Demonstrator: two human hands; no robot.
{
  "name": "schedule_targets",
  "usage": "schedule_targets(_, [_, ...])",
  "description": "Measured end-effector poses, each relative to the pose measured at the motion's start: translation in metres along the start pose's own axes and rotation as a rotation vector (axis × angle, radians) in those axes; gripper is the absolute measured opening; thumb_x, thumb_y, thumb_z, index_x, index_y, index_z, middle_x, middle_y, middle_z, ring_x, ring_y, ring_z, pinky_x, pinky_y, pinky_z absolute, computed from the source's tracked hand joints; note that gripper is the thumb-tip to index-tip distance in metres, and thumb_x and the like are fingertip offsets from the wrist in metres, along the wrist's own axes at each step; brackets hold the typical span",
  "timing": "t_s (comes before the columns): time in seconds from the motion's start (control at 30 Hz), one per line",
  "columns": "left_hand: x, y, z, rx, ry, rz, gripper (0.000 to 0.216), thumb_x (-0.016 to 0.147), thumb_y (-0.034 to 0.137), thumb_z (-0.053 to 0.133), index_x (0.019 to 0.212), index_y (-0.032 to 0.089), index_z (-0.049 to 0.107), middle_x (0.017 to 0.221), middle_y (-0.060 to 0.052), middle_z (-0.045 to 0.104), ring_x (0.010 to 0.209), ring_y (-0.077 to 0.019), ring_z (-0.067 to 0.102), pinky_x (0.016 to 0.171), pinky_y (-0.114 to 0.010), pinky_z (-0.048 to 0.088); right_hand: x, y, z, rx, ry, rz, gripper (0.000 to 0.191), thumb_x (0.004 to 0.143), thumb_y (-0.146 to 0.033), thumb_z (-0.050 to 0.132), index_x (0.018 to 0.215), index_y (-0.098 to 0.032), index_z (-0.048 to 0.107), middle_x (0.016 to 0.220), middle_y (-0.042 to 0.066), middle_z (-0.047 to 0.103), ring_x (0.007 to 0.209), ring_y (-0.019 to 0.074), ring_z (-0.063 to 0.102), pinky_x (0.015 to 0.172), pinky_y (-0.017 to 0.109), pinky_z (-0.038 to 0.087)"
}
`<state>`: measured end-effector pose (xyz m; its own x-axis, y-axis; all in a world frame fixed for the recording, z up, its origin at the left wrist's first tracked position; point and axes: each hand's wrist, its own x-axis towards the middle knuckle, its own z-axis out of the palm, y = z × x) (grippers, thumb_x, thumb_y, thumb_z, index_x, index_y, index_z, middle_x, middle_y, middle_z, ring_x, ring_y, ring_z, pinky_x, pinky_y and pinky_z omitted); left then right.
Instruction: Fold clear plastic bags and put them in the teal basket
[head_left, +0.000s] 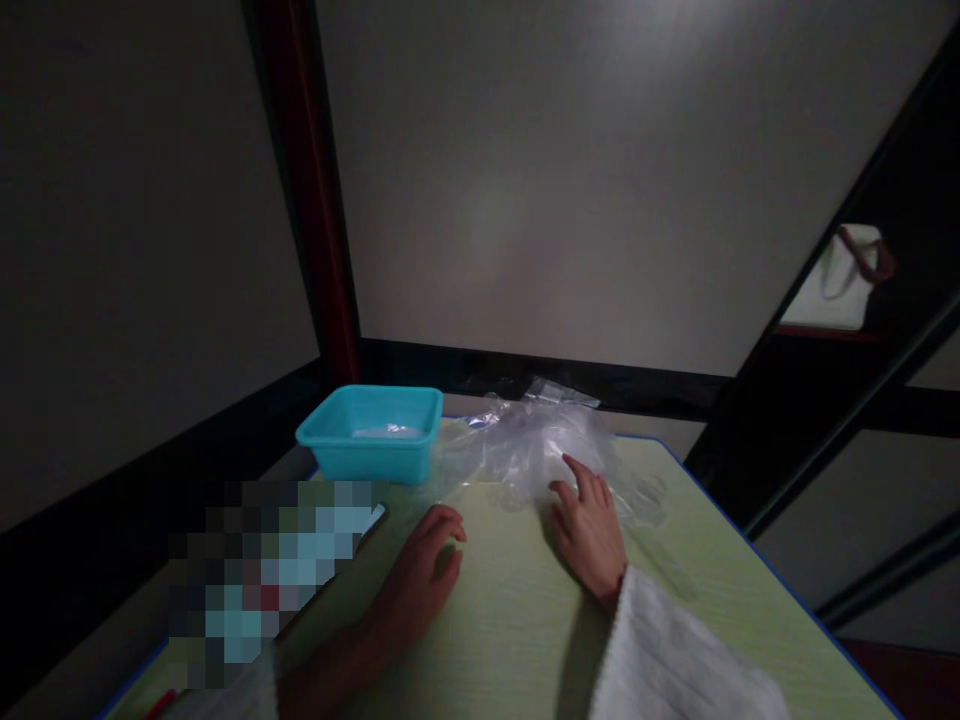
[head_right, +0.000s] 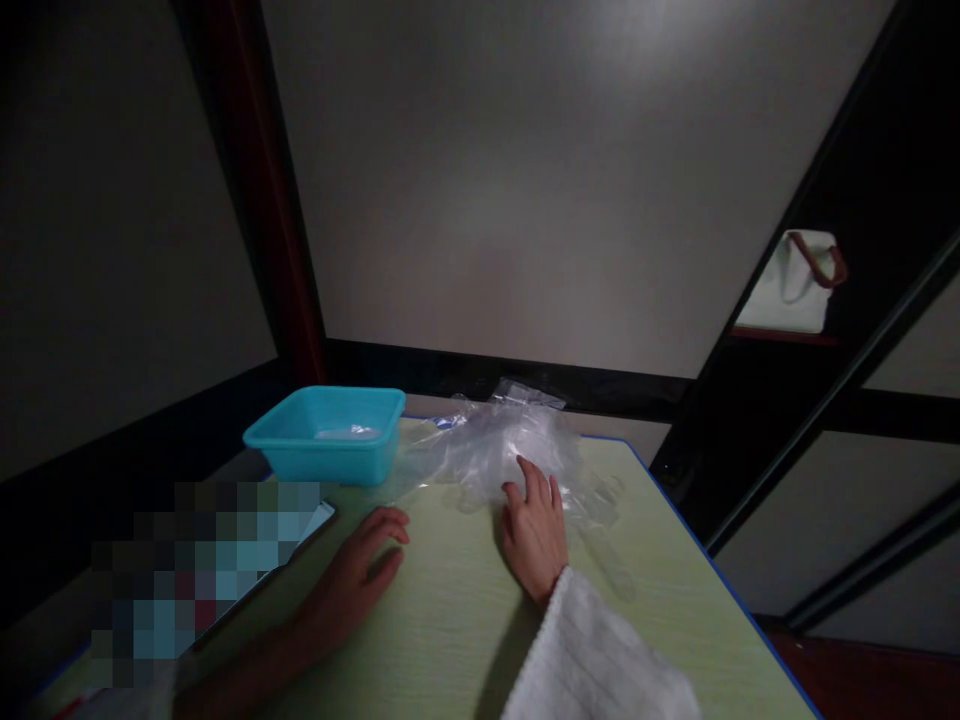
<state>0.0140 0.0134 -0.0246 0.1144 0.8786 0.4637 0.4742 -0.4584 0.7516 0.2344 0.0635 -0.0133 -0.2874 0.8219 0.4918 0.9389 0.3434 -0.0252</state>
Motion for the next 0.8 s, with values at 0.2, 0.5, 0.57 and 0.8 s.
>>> schedule_targets(0.2, [-0.003, 0.006, 0.001, 0.021, -0.009, 0.067, 0.017, 0.069, 0.007, 0.043, 0.073, 0.02, 0.053, 0.089, -0.005, 0.058, 0.088, -0.0202, 0.056, 0.081, -0.034, 0.046, 0.0, 0.001, 0.01, -0.024, 0.02, 0.082, 0.043, 0.077, -0.008, 0.04, 0.119, -0.006, 0.051, 0.137, 0.017, 0.042, 0.129, 0.0338, 0.028, 0.101, 0.059, 0.022])
schedule_targets(0.5, [-0.007, 0.013, 0.007, -0.19, -0.097, -0.023, 0.008, 0.07, 0.013, 0.046, 0.069, 0.02, 0.051, 0.086, -0.005, 0.059, 0.085, -0.0183, 0.057, 0.075, -0.029, 0.047, -0.006, -0.01, 0.005, 0.01, -0.003, -0.039, 0.046, 0.079, -0.011, 0.04, 0.124, -0.005, 0.047, 0.129, 0.018, 0.05, 0.125, 0.0309, 0.036, 0.103, 0.058, 0.02])
schedule_targets(0.57, [-0.007, 0.013, 0.007, -0.261, -0.129, -0.082, 0.007, 0.069, 0.016, 0.047, 0.071, 0.02, 0.052, 0.089, -0.006, 0.06, 0.088, -0.0187, 0.058, 0.074, -0.028, 0.048, -0.01, -0.016, 0.002, 0.025, -0.014, -0.084, 0.045, 0.079, -0.012, 0.041, 0.123, -0.006, 0.048, 0.127, 0.018, 0.052, 0.123, 0.0296, 0.039, 0.104, 0.057, 0.02])
schedule_targets(0.8, [-0.006, 0.001, 0.008, -0.31, -0.097, -0.161, 0.022, 0.071, 0.019, 0.048, 0.092, 0.019, 0.056, 0.106, -0.009, 0.06, 0.102, -0.0215, 0.056, 0.083, -0.033, 0.049, -0.027, -0.039, -0.011, 0.179, -0.067, -0.258, 0.041, 0.078, -0.008, 0.041, 0.117, -0.009, 0.053, 0.118, 0.015, 0.059, 0.112, 0.0261, 0.05, 0.105, 0.056, 0.02])
